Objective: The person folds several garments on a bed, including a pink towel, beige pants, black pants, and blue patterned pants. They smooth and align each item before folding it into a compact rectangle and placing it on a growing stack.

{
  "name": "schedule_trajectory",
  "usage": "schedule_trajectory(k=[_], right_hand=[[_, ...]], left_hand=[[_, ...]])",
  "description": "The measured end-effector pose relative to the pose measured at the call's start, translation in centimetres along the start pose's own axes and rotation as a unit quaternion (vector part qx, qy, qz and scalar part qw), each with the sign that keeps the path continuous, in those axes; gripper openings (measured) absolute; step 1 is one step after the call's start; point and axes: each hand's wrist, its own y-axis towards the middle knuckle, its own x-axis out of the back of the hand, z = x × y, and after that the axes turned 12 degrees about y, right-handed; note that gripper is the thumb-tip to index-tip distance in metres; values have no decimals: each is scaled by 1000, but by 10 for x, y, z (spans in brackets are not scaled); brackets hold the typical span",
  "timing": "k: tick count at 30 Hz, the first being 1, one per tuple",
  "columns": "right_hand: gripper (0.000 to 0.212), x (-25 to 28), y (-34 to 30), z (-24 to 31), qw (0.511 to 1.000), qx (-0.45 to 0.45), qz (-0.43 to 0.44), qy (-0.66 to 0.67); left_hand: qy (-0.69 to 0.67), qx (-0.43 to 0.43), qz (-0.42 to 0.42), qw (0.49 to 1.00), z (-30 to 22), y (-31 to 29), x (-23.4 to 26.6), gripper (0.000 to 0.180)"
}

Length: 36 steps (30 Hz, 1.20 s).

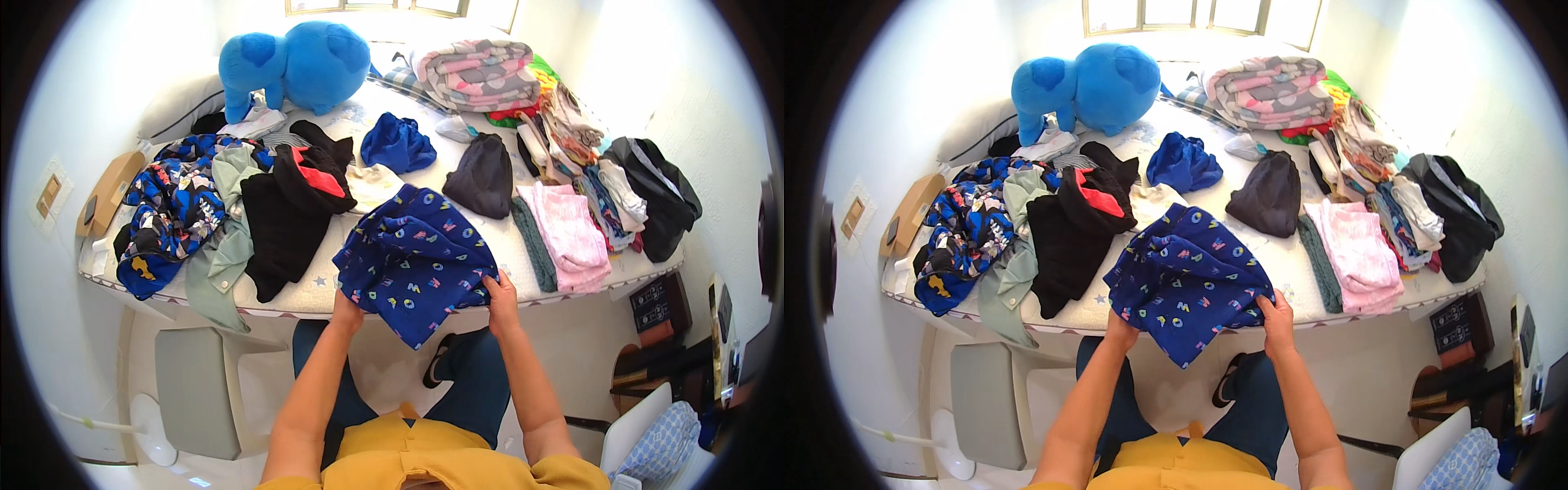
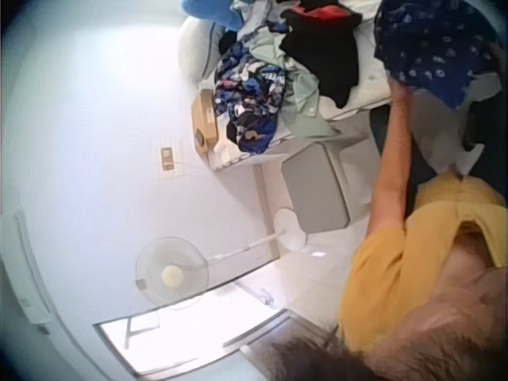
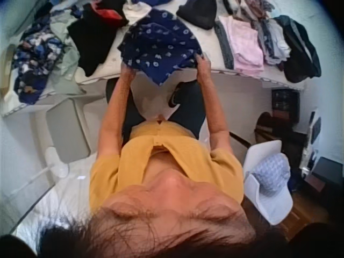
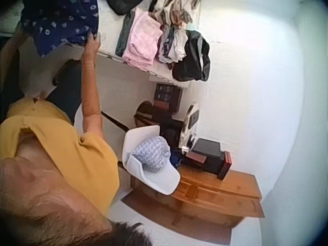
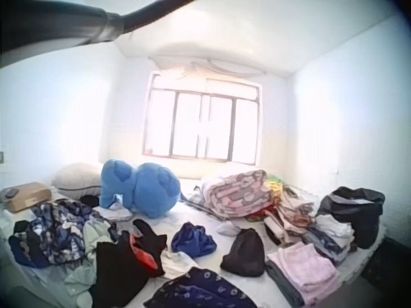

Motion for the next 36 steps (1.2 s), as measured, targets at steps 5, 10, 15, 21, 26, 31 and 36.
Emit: schedule_trajectory(k=[5,10,15,21,26,31,36], right_hand=[[24,6,-39,11,1000,14,4,11],[38,2,-78,23,991,-58,66,101],[43,30,-54,-6,984,-113,12,138],[30,68,-30,-20,943,-234,-39,233],[27,84,-29,-42,987,-122,-93,38],[31,44,-19,-36,839,264,-84,-469],[30,22,-15,-27,823,251,36,-509]], left_hand=[[-193,89,87,973,-3,-61,-50,66],[-187,61,132,972,-37,-86,-75,89],[-112,70,61,989,-27,-45,-67,41],[-157,100,85,979,-32,-23,-21,46],[-193,143,114,964,-35,-13,-13,45],[-214,162,119,956,-37,-13,-10,43],[-222,185,133,948,-32,-11,-15,42]])
